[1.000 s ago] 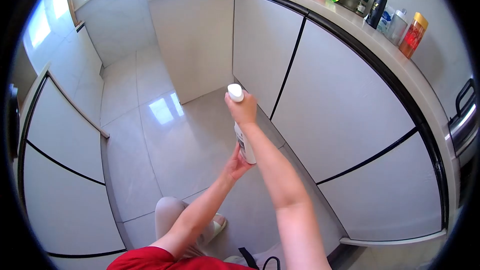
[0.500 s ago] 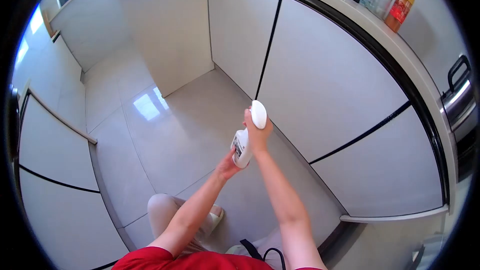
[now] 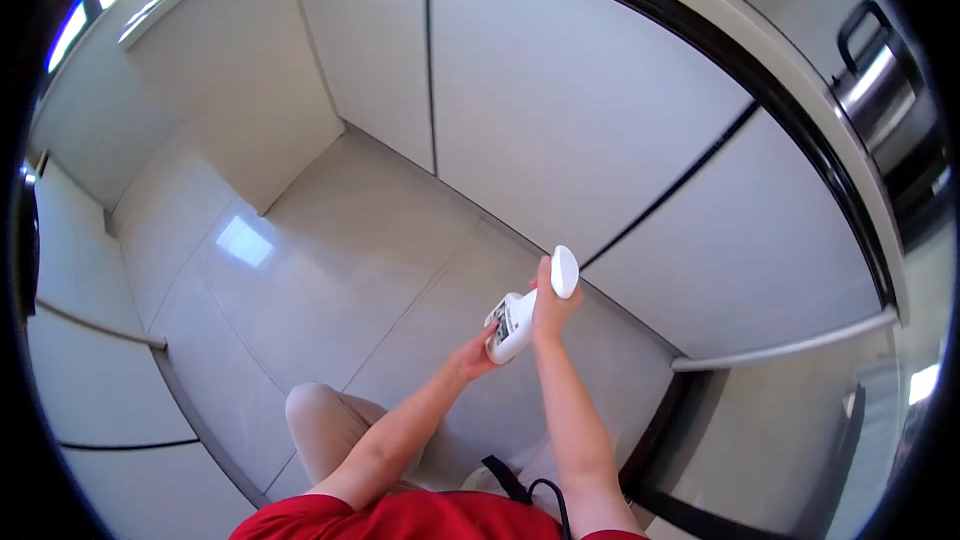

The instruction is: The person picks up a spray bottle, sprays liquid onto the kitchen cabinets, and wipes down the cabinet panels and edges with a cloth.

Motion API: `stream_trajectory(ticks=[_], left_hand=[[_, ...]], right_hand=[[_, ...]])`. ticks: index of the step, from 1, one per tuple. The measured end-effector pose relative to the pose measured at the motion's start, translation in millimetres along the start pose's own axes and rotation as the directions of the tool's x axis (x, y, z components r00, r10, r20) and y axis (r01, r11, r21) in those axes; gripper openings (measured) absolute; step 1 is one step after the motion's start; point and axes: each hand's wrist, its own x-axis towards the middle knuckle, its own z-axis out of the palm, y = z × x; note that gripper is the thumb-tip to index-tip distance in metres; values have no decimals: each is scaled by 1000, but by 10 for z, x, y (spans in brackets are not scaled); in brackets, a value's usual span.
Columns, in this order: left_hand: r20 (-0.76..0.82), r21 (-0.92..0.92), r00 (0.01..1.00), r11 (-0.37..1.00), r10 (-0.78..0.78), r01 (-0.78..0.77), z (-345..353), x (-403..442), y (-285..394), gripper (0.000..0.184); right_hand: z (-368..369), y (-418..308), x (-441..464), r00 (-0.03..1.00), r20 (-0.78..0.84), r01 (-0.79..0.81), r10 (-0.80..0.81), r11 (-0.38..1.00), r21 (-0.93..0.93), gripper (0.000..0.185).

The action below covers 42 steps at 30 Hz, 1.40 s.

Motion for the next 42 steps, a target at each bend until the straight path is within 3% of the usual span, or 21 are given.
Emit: stream_trajectory(ticks=[4, 7, 10, 16, 20, 22, 24, 25, 28, 30, 32, 34, 38, 40, 42], left_hand=[[51, 104, 995, 992, -82, 76, 55, 285, -268, 36], [6, 353, 988, 924, -157, 145, 302, 311, -376, 39], [22, 432, 957, 866, -288, 251, 449, 478, -658, 39], [-79, 405, 854, 767, -514, 498, 466, 604, -1278, 38], [-102, 494, 831, 698, -546, 519, 367, 738, -1547, 39], [-81, 522, 815, 672, -574, 525, 278, 822, -1595, 41], [-63, 532, 819, 675, -570, 511, 215, 796, -1586, 43], [-2, 428, 821, 741, -572, 517, 220, 765, -1537, 42], [104, 214, 854, 850, -509, 481, 172, 621, -1292, 42], [142, 110, 877, 888, -459, 447, 35, 516, -1099, 43], [113, -38, 919, 922, -379, 385, -163, 454, -936, 44], [64, -39, 941, 942, -332, 334, -285, 361, -813, 45], [14, -58, 973, 971, -231, 231, -341, 164, -576, 45], [34, -51, 993, 992, -116, 118, -266, 116, -315, 45], [-43, -18, 996, 997, 75, -76, -74, 84, -34, 46]], right_hand=[[-663, -54, -34, 987, -121, -96, 106, 992, 85, 28], [-1056, -111, -80, 965, -254, -34, 70, 989, 144, 29], [-1453, -55, -18, 915, -402, 34, 27, 989, 144, 27], [-2198, 247, 84, 813, -581, -30, 42, 999, 30, 25], [-2521, 358, -35, 664, -733, -37, 146, 986, 162, 30], [-2489, 262, -155, 668, -728, -38, 151, 985, 170, 29], [-2348, 135, -237, 801, -597, 28, 39, 994, 104, 30], [-2280, 98, -282, 879, -475, -36, 43, 999, 24, 31], [-1812, 275, -190, 950, -255, 121, -181, 965, -234, 30], [-1493, 459, -97, 970, -164, 142, -179, 966, -215, 28], [-1185, 536, 0, 991, -129, 1, -28, 978, -207, 21], [-972, 767, 54, 997, -79, -26, 4, 960, -278, 22], [-545, 685, -110, 1000, 14, -20, 24, 975, -223, 26], [-163, 363, -157, 972, 187, 177, -141, 964, -197, 29], [286, 124, -125, 917, 348, 259, -194, 954, -149, 30]])
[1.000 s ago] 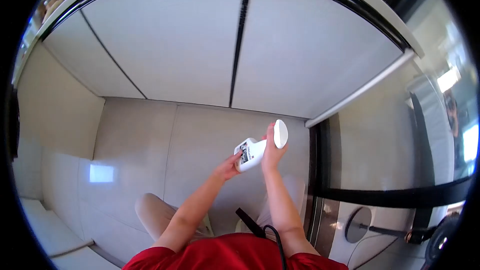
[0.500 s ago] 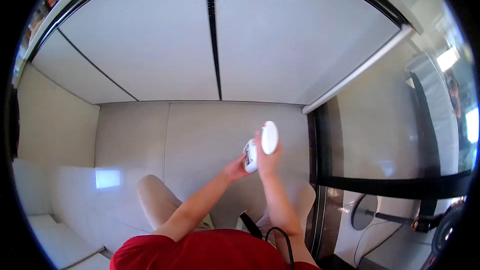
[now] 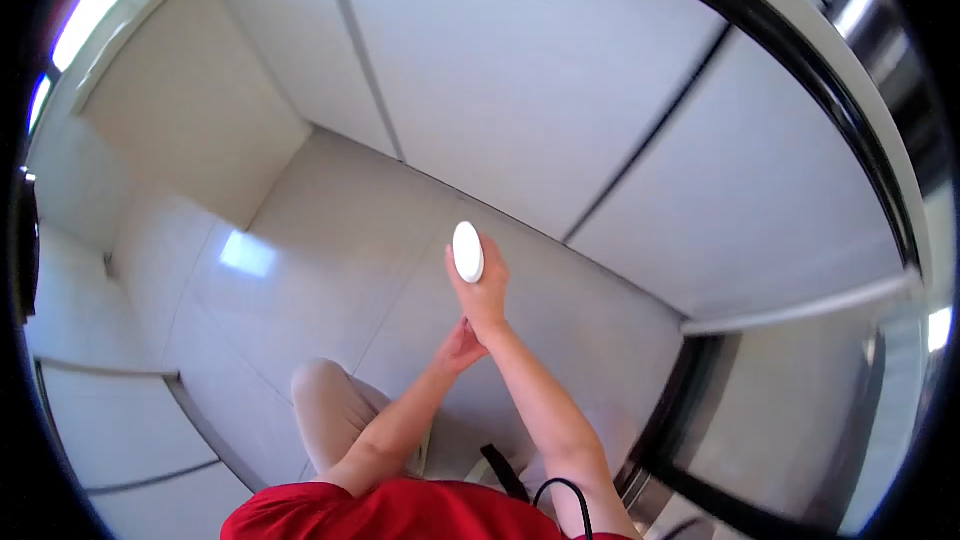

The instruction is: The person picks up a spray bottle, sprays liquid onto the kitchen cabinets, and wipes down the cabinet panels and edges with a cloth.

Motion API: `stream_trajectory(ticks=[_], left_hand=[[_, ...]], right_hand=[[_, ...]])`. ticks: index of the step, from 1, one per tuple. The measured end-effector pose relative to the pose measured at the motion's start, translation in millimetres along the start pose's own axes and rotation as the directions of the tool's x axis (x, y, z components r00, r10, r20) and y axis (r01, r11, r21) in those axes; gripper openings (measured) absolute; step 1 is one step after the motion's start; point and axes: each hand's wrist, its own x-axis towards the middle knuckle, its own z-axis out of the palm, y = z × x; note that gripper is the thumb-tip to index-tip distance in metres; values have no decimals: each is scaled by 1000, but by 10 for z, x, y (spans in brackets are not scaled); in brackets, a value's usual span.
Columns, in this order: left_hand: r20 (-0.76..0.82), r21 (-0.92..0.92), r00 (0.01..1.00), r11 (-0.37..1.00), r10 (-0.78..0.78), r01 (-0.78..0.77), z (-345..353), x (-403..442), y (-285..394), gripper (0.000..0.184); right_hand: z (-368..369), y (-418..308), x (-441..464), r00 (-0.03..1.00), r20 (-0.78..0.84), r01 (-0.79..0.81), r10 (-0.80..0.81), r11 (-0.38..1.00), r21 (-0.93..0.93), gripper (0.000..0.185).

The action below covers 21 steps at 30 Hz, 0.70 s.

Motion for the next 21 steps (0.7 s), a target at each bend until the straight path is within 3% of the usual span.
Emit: stream_trajectory(ticks=[1, 3, 7, 10, 12, 14, 16, 21], left_hand=[[0, -16, 998, 998, 58, -58, 16, 59, 196, 46], [215, -87, 927, 952, 307, -295, 24, 189, 626, 48], [240, -175, 873, 903, 425, -392, 352, 13, 1555, 50], [196, -141, 876, 897, 440, -419, 480, -49, 1816, 51], [197, -214, 887, 901, 418, -378, 465, 38, 1828, 51], [143, -215, 896, 897, 421, -387, 430, 72, 1823, 51], [83, -219, 913, 901, 401, -376, 451, 9, 1780, 51], [97, -155, 952, 950, 289, -272, 729, -168, 1786, 50]], right_hand=[[198, -151, 113, 995, 85, 61, -61, 998, -3, 32], [624, -541, 323, 974, 148, 163, -169, 985, 53, 34], [1371, -1017, 640, 924, 172, 321, -341, 938, 135, 31], [1712, -1025, 917, 928, 203, 307, -311, 950, 54, 25], [1850, -952, 974, 927, 181, 327, -329, 944, 38, 23], [1884, -891, 982, 944, 220, 257, -247, 966, -20, 24], [1862, -789, 1051, 953, 192, 243, -236, 970, -14, 24], [1606, -912, 1151, 972, 132, 185, -196, 979, 91, 28]])
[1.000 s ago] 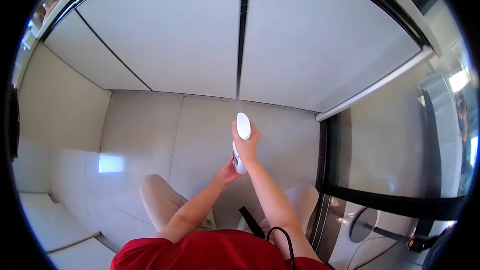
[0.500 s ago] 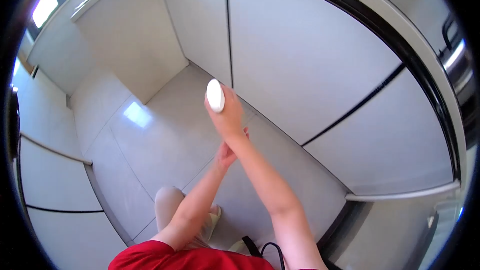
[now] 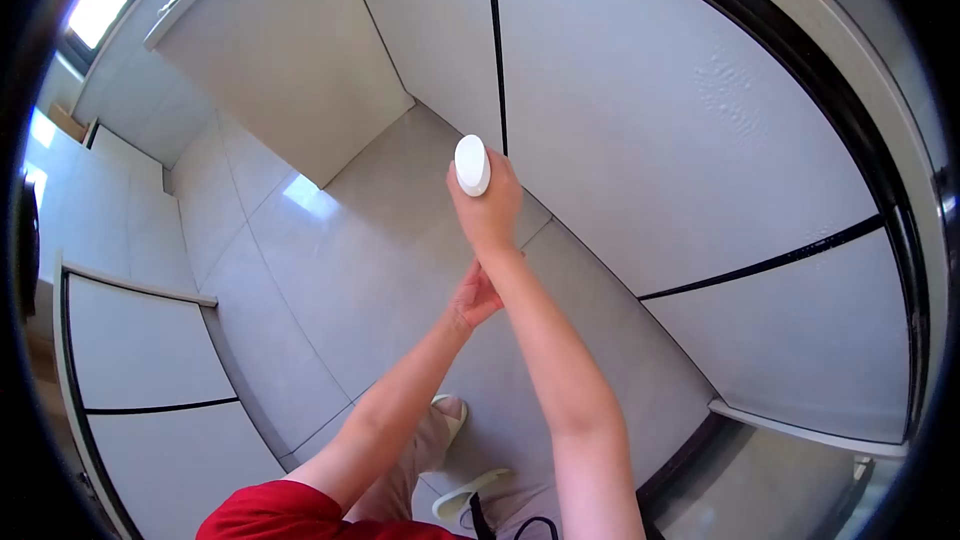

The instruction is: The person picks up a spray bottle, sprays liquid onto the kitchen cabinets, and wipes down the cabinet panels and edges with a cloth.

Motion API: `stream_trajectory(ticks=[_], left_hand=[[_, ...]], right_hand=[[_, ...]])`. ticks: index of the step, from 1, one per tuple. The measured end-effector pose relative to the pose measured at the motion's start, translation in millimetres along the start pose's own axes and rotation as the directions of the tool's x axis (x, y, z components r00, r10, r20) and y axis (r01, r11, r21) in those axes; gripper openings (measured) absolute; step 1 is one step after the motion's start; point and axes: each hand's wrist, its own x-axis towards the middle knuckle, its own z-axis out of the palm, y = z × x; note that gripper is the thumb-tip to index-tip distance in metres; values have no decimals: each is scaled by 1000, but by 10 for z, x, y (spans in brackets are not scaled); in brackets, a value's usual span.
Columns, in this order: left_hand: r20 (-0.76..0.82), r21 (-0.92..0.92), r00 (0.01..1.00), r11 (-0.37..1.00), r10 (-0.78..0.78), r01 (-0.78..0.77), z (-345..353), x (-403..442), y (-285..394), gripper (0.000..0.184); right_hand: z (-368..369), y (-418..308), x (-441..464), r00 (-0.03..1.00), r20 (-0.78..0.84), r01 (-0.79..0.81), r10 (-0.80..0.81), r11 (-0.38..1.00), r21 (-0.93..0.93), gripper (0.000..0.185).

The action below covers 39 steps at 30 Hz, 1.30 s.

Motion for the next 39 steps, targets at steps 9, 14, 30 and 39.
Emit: stream_trajectory(ticks=[9, 14, 30, 39], left_hand=[[-63, 1, 994, 996, -93, 94, 571, -768, -386, 48], [-153, 20, 980, 991, -126, 131, 1494, -1687, -260, 48], [-204, 327, 968, 922, -146, 208, 3334, -2782, 1345, 39], [-343, 500, 922, 797, -179, 340, 3435, -1560, 2619, 44]], right_hand=[[-628, -920, -286, 986, 115, -118, 123, 992, -47, 36], [-876, -2036, -340, 983, 124, -129, 132, 991, -38, 36], [-706, -4365, 336, 844, -160, -381, 511, 783, 492, 32], [209, -3312, 1263, 718, -479, -278, 505, 840, 467, 23]])
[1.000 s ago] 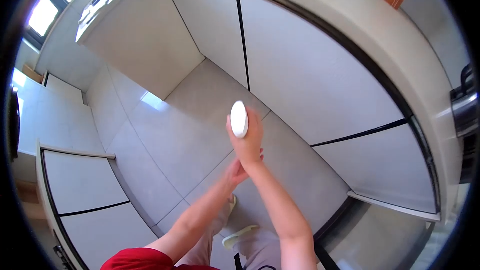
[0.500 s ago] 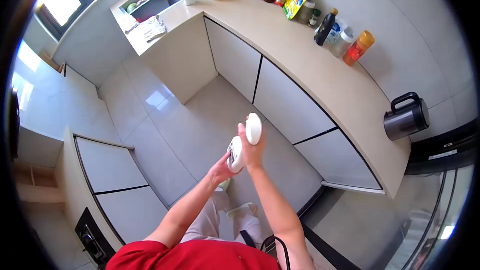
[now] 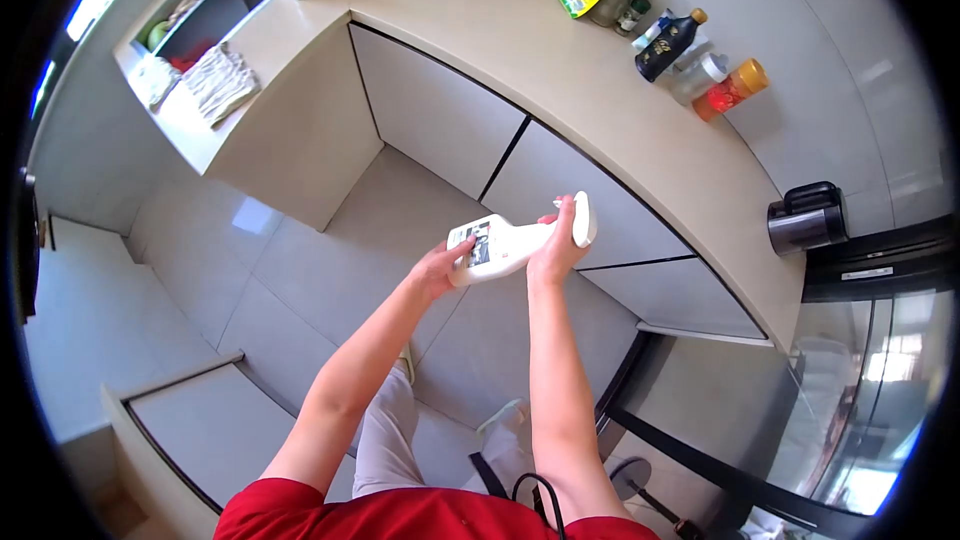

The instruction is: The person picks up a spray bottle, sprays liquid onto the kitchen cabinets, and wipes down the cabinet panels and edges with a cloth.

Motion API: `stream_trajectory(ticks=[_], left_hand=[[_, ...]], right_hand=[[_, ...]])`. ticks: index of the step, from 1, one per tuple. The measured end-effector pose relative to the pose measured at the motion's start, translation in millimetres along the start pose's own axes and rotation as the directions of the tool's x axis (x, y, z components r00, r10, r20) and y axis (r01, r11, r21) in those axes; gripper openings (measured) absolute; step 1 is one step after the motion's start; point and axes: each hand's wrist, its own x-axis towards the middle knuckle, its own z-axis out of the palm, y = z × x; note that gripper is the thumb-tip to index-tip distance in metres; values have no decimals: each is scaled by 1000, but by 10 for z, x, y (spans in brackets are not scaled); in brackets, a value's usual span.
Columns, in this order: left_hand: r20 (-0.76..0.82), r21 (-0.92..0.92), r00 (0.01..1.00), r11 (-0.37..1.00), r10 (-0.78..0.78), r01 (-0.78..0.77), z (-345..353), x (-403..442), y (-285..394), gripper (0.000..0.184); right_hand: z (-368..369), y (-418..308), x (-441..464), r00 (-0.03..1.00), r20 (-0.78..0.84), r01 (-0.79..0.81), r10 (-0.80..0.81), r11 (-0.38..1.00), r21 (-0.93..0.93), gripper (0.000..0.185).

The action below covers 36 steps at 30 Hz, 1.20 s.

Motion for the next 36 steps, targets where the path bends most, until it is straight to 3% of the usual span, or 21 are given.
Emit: stream_trajectory(ticks=[3, 6, 7, 11, 15, 18, 26, 31, 36], left_hand=[[-11, 32, 999, 999, -33, 33, -251, 329, 261, 45], [-26, 20, 999, 999, -43, 44, -490, 486, 446, 46], [36, -55, 999, 998, -21, 23, -599, 520, 489, 47], [82, -295, 996, 955, 47, -20, -984, 559, 755, 47], [-39, -199, 999, 980, -18, 10, -1184, 406, 1170, 48], [-63, -161, 998, 986, 32, -42, -1355, 468, 1278, 49], [-95, -260, 993, 961, 76, -99, -1840, 451, 1652, 44], [-152, -372, 971, 900, 183, -228, -2069, 495, 1985, 44], [-190, -364, 971, 909, 143, -205, -2089, 481, 2225, 46]], right_hand=[[259, 308, 113, 992, -122, -24, 27, 999, 31, 23], [606, 412, 30, 995, -101, -12, 12, 1000, -4, 25], [742, 473, 12, 995, -101, -10, 9, 1000, -14, 25], [1312, 750, -51, 1000, -3, -9, 9, 1000, -22, 27], [1759, 972, -36, 999, 44, -1, 4, 998, -63, 22], [2025, 1007, -131, 998, 67, 7, -1, 995, -98, 21], [2969, 1184, -404, 953, 299, -18, 58, 991, -135, 31], [3517, 1368, -377, 932, 360, -2, 49, 992, -129, 25], [3770, 1501, -211, 915, 404, 18, 27, 994, -106, 21]])
